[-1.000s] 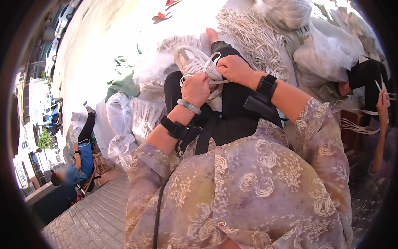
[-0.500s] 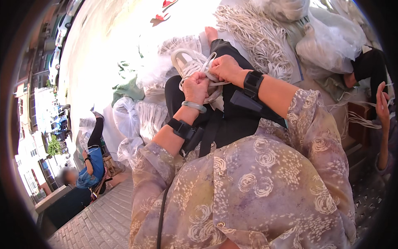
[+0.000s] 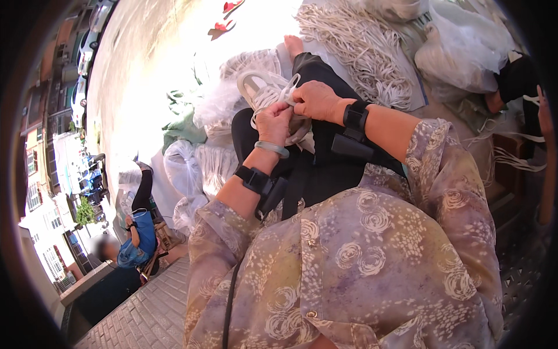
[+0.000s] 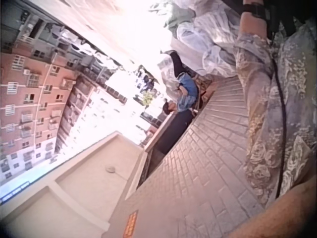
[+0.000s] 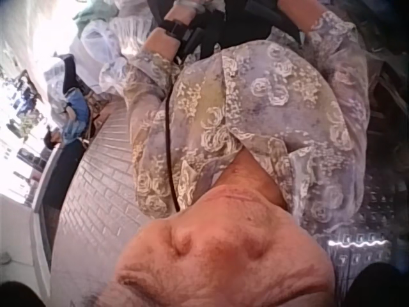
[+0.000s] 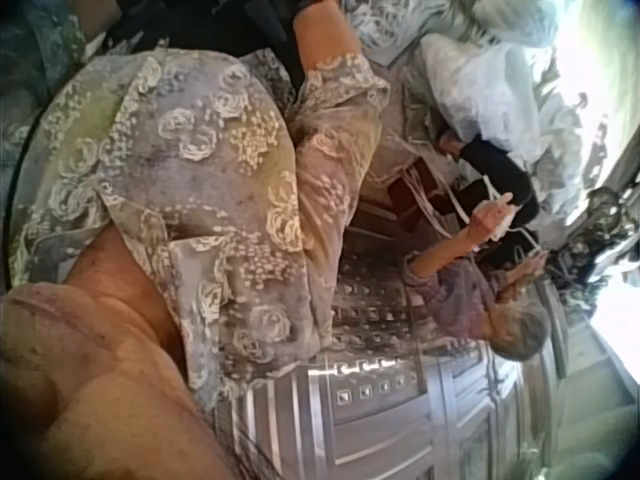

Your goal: Lace a white sneaker while sitting on the floor.

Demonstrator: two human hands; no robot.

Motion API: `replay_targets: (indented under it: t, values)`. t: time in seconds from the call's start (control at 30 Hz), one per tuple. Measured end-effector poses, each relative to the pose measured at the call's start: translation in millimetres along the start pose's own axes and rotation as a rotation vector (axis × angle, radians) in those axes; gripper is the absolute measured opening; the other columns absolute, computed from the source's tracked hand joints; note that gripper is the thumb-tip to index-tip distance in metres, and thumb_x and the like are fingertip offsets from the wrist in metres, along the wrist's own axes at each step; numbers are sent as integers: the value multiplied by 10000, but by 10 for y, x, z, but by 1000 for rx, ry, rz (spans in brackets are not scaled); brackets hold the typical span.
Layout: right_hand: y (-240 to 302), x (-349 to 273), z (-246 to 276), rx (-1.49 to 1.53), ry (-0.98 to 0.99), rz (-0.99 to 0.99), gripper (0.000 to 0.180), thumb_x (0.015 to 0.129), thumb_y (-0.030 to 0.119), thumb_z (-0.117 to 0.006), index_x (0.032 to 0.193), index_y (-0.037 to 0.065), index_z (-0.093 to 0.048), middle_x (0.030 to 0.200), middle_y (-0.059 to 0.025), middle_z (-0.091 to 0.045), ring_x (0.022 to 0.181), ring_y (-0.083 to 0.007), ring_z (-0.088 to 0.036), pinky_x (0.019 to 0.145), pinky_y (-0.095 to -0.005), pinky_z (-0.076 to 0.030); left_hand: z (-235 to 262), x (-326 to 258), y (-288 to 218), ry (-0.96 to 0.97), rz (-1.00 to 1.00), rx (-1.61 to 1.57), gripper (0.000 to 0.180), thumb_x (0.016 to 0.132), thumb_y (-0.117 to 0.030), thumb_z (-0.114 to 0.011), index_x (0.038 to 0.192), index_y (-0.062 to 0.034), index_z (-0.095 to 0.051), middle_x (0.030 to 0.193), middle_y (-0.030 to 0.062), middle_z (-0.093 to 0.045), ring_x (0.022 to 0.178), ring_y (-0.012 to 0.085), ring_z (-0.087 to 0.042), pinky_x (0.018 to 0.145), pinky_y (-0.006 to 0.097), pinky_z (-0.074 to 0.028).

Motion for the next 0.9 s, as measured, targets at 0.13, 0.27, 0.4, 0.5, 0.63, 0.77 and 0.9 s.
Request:
replay_targets:
  t: [0.13,0.27,0.4,0.5,0.63,0.77,0.9]
  values:
    - [-232,-19,-64,386,23,-109,144,641,145,-586,679,12,-627,560,-126,-562,517,-213,-541,518,-324,-422,-50,81,30,43,44,-34,103,781,-106,-632,778,-3,-626,573,7,-541,403,71,-451,352,213,-347]
    - [-230,-4,-95,389,57,-108,140,645,140,-587,695,21,-643,556,-114,-561,514,-168,-539,510,-303,-423,-26,154,-47,6,-107,194,104,752,-95,-617,691,-13,-599,545,27,-531,398,93,-470,363,225,-366]
    - [-174,-64,-38,339,-5,-94,141,637,151,-615,667,14,-635,548,-107,-564,507,-166,-544,504,-294,-425,68,106,-349,174,-227,417,118,735,-93,-597,643,-23,-575,529,38,-524,381,102,-470,353,244,-377]
    - [-174,-77,13,337,-7,-119,147,639,154,-640,658,9,-630,550,-91,-576,516,-155,-556,510,-286,-432,300,-218,-206,522,139,497,148,736,-96,-585,610,-37,-535,514,27,-508,366,95,-457,330,243,-361]
    - [-258,-79,-68,403,68,-201,211,651,183,-683,685,-14,-616,566,-78,-591,540,-145,-577,517,-283,-441,772,-451,262,568,281,490,165,745,-98,-591,605,-46,-520,511,12,-495,355,83,-431,322,226,-333]
    - [-252,-76,-74,328,78,-164,283,650,219,-703,751,-28,-610,632,-98,-614,593,-160,-595,540,-285,-446,994,-543,455,464,340,515,115,718,-100,-584,641,-17,-566,498,51,-510,425,136,-519,398,307,-427]
    - [-49,-69,11,138,92,-107,356,630,275,-708,806,-16,-604,735,-144,-629,697,-262,-614,618,-344,-461,1010,-425,249,174,0,239,117,754,-153,-633,756,-41,-600,611,30,-551,511,108,-526,451,248,-404]
Point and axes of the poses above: each hand's wrist, its own x-axis towards the middle knuckle, its own z-axis out of the back of the hand, y = z × x, the point moved 9 cm from there along x, towards the middle knuckle
